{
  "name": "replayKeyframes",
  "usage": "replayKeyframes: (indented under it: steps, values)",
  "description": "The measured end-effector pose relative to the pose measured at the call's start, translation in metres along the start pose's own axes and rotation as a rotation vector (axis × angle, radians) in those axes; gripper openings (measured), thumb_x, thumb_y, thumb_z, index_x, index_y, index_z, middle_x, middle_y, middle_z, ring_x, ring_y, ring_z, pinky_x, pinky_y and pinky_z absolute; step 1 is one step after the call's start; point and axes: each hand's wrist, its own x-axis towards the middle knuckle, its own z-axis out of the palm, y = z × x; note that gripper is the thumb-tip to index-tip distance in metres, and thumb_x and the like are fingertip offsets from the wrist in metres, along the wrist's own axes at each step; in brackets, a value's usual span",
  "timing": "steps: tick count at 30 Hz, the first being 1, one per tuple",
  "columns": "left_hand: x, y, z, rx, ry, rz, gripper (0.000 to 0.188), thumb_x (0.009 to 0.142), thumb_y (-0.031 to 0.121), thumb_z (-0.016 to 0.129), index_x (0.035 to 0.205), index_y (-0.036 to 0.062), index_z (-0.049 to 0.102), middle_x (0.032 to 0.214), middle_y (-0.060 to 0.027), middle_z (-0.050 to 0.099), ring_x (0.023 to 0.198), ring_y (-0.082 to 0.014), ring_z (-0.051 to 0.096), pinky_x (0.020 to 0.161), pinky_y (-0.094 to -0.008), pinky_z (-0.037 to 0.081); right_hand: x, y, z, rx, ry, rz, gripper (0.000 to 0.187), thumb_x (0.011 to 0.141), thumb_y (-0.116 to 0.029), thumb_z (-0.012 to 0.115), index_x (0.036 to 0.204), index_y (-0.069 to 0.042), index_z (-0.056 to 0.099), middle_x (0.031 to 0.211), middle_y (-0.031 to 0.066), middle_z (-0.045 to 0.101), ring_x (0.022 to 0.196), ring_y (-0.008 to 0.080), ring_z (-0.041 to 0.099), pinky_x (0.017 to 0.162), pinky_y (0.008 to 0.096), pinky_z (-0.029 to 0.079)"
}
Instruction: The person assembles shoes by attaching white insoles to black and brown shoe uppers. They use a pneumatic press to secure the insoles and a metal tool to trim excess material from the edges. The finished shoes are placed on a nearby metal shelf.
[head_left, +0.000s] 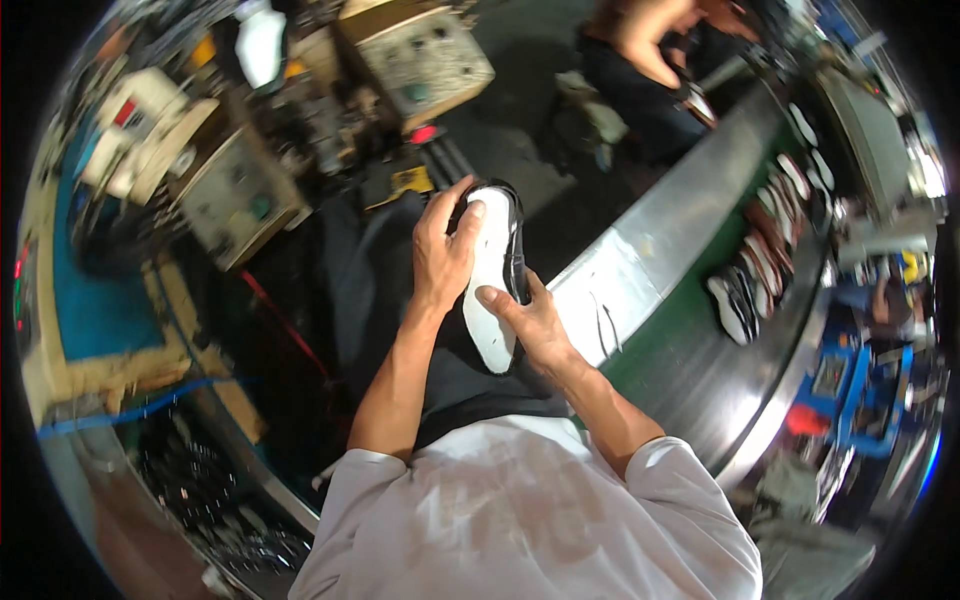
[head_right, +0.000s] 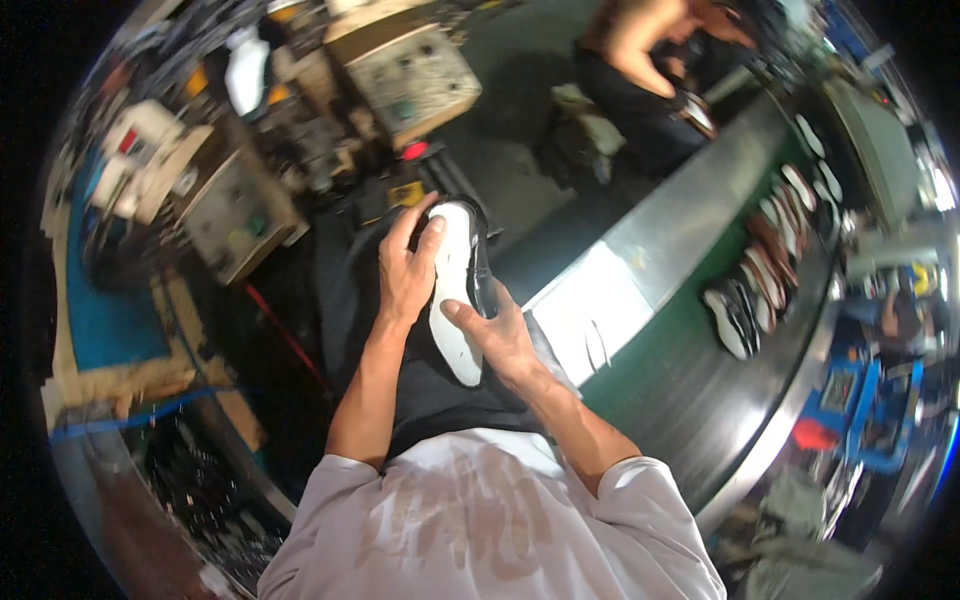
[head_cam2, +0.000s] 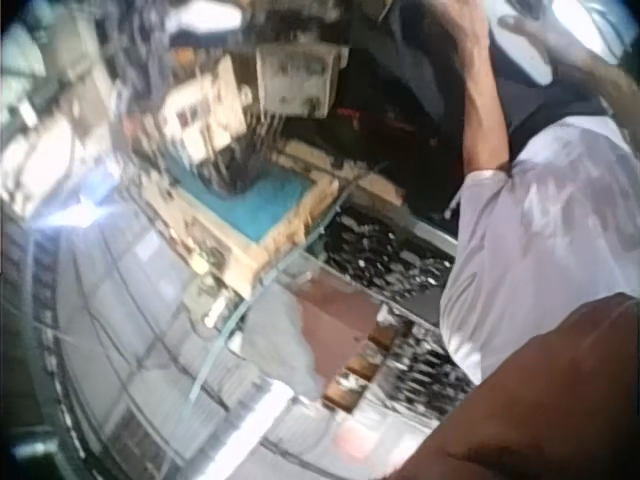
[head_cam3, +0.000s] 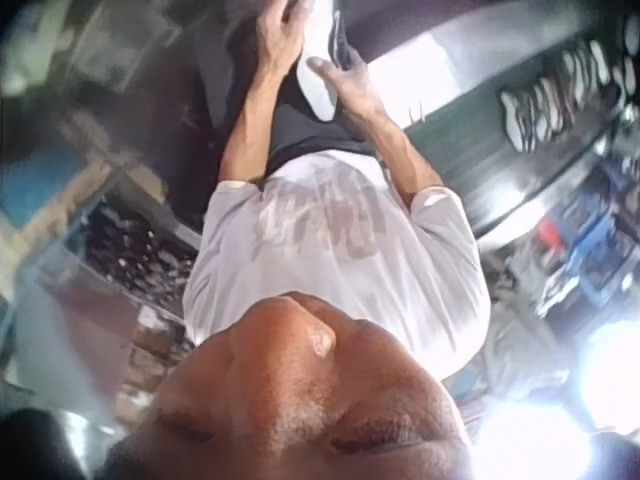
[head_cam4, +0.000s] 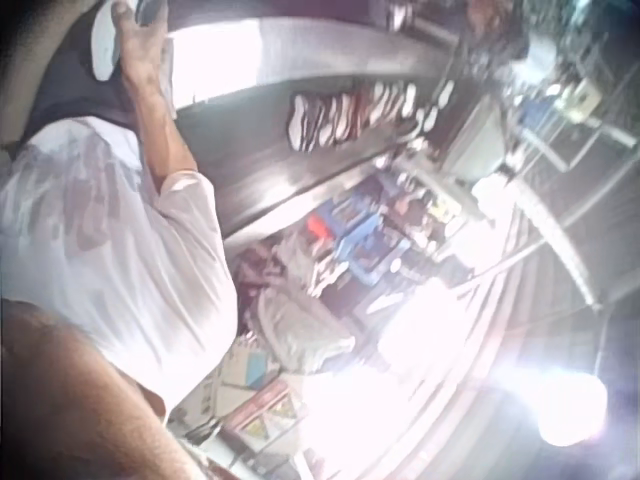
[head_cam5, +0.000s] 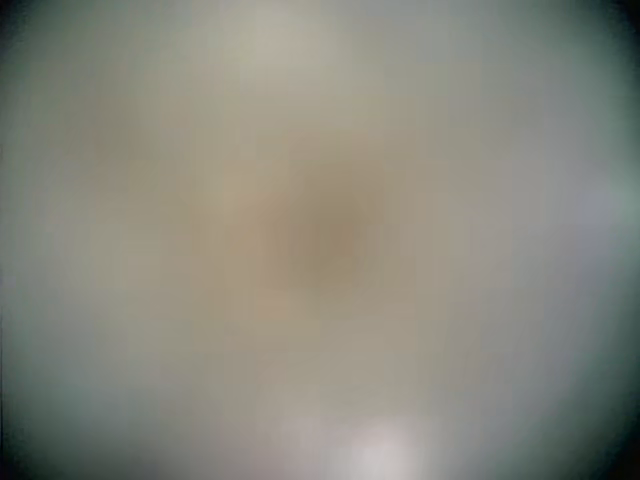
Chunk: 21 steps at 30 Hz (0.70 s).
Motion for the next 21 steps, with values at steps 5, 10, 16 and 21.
replayKeyframes:
  steps: [5,10,16,21]
  values:
    - [-0.054,-0.012,-0.088,0.149,0.128,0.081,0.037,0.108,0.012,0.058,0.139,-0.0077,0.065,0.130,-0.0289,0.071,0.119,-0.0431,0.071,0.101,-0.0451,0.056,0.012,0.036,0.031,-0.124,-0.298,0.011,0.112,0.087,-0.041,0.092,0.161,0.016,0.031,0.145,0.0300,0.061,0.136,0.0321,0.060,0.115,0.0407,0.048]
    - [-0.077,-0.001,-0.104,0.294,0.149,0.125,0.038,0.108,0.007,0.054,0.141,-0.0097,0.061,0.131,-0.0314,0.070,0.121,-0.0481,0.069,0.104,-0.0490,0.055,0.014,0.045,0.028,-0.377,-0.350,-0.099,0.111,0.087,-0.049,0.090,0.160,0.015,0.035,0.145,0.0315,0.062,0.137,0.0345,0.061,0.117,0.0406,0.046]
    - [-0.075,-0.013,-0.107,0.449,0.149,0.137,0.045,0.101,0.002,0.054,0.145,-0.0116,0.055,0.134,-0.0352,0.066,0.123,-0.0516,0.066,0.106,-0.0519,0.054,0.025,0.005,0.062,-0.813,-0.158,-0.740,0.105,0.091,-0.043,0.085,0.163,0.010,0.031,0.154,0.0362,0.051,0.143,0.0484,0.054,0.120,0.0467,0.046]
    - [-0.057,0.030,-0.107,0.566,-0.146,0.173,0.054,0.095,-0.003,0.058,0.147,-0.0138,0.049,0.134,-0.0358,0.062,0.121,-0.0534,0.064,0.101,-0.0543,0.056,0.029,-0.038,0.052,-0.601,-0.273,-0.707,0.090,0.097,-0.031,0.079,0.166,0.003,0.034,0.153,0.0317,0.056,0.141,0.0428,0.058,0.118,0.0450,0.046]
